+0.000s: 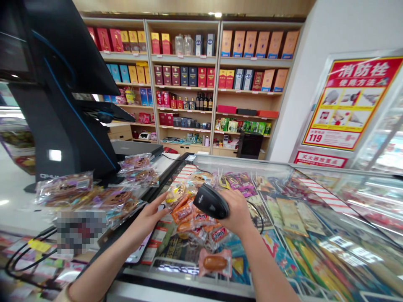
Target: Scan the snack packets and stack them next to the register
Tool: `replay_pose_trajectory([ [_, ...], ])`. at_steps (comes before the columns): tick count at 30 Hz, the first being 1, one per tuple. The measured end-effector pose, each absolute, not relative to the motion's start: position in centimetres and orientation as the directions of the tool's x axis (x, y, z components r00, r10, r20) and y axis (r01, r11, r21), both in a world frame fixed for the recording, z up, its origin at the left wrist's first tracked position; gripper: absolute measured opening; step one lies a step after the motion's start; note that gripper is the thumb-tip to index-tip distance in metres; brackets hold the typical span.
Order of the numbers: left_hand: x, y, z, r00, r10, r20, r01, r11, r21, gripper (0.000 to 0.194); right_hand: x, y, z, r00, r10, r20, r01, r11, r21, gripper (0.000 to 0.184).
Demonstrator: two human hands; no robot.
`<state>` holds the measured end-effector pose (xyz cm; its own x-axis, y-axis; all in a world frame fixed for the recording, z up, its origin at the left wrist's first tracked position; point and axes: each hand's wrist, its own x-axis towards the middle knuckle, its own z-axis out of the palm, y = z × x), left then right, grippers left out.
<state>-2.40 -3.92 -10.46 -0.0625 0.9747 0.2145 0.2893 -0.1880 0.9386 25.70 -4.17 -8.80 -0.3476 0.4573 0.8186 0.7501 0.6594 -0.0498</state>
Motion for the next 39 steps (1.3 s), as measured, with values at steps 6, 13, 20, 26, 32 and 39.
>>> replay_pose_trajectory([
  [6,-5.9,-7.4,-8.5,-0.067,0.597,0.800,0.736,-0.512,0.444,0.033,25.7,-4.3,-8.7,-0.350,0.465,0.814,0.750,0.659,-0.054,0.018],
  [13,-11.3,-5.9,-8.2,-0.127,0.514,0.848,0.991,0.022,0.136,0.056,25.6,-4.2,-8.8,-0.341,0.463,0.818,0.748,0.660,-0.062,0.020],
  [20,-12.3,-5.6,-9.5,-0.013,0.495,0.869,0.993,-0.093,0.067,0.025,25.6,-4.2,-8.8,-0.356,0.472,0.806,0.742,0.667,-0.063,0.022],
  [26,-10.6,-7.2,-8.0,0.020,0.313,0.950,0.934,-0.344,0.094,0.013,25.5,-4.3,-8.8,-0.362,0.485,0.796,0.742,0.667,-0.068,0.025],
  [32,-7.4,-8.8,-7.9,0.191,0.285,0.939,0.768,-0.639,0.037,0.022,25.0,-4.8,-8.6,-0.403,0.492,0.772,0.708,0.702,-0.077,0.026],
  [39,-5.2,-8.9,-8.3,0.274,0.279,0.920,0.687,-0.726,0.015,0.024,24.5,-5.2,-8.2,-0.462,0.530,0.711,0.677,0.729,-0.104,0.028],
])
